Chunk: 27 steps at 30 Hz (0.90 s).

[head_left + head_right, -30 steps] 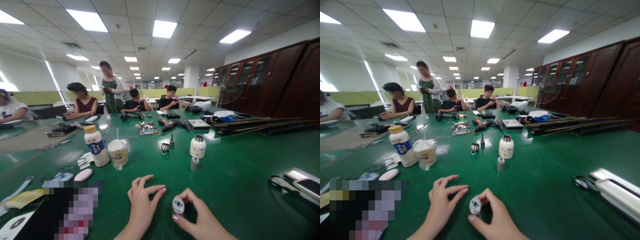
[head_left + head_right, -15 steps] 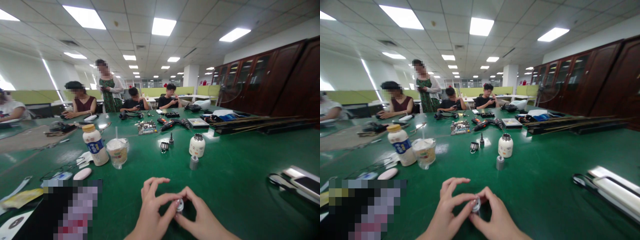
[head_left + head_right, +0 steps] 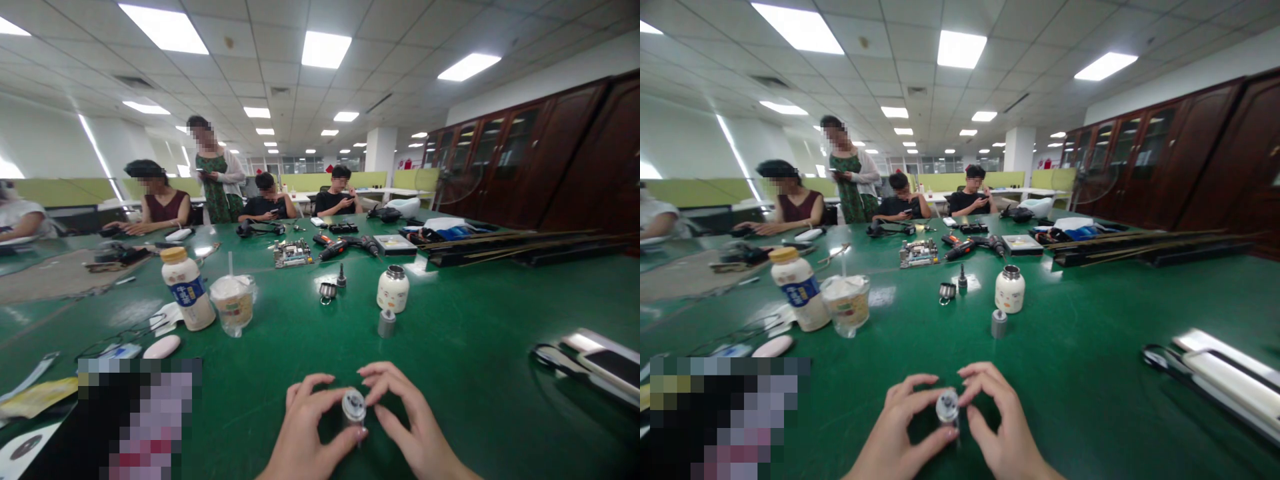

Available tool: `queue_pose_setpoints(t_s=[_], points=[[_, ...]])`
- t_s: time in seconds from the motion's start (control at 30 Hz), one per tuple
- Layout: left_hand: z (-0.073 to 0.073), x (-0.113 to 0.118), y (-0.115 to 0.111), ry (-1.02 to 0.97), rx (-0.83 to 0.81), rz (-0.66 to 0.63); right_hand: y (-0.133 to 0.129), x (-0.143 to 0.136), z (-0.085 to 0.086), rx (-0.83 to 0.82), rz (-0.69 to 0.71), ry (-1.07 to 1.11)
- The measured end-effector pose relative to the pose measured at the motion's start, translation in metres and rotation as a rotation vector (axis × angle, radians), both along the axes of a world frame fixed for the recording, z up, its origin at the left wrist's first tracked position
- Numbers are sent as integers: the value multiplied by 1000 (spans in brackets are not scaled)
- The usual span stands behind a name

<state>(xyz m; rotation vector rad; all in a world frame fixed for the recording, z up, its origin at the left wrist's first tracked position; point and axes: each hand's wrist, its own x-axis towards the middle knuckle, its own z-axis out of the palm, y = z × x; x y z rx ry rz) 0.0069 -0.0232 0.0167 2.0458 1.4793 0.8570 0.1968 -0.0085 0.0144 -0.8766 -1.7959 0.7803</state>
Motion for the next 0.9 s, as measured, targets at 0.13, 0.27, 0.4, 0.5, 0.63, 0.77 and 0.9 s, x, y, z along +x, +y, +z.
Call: queue_pose_setpoints(t_s=[0.13, 0.27, 0.4, 0.5, 0.63, 0.77, 0.9], points=[[1, 0, 0, -24, -4, -12, 1, -2, -2, -19, -28, -63], [-2, -2, 2, -21, 12, -46, 2, -10, 5, -85, -31, -160], [-2, -2, 2, -20, -5, -36, 16, -4, 10, -26, -120, -139], [0, -2, 0, -22, -16, -18, 32, 9, 3, 29, -244, -262], [1, -1, 0, -27, -24, -23, 44, 21, -10, 55, -284, -506], [2, -1, 0, -30, -22, -34, 44, 22, -13, 58, -207, -467], [2, -2, 0, -41, -18, -32, 42, 17, -7, -1, -179, -348]])
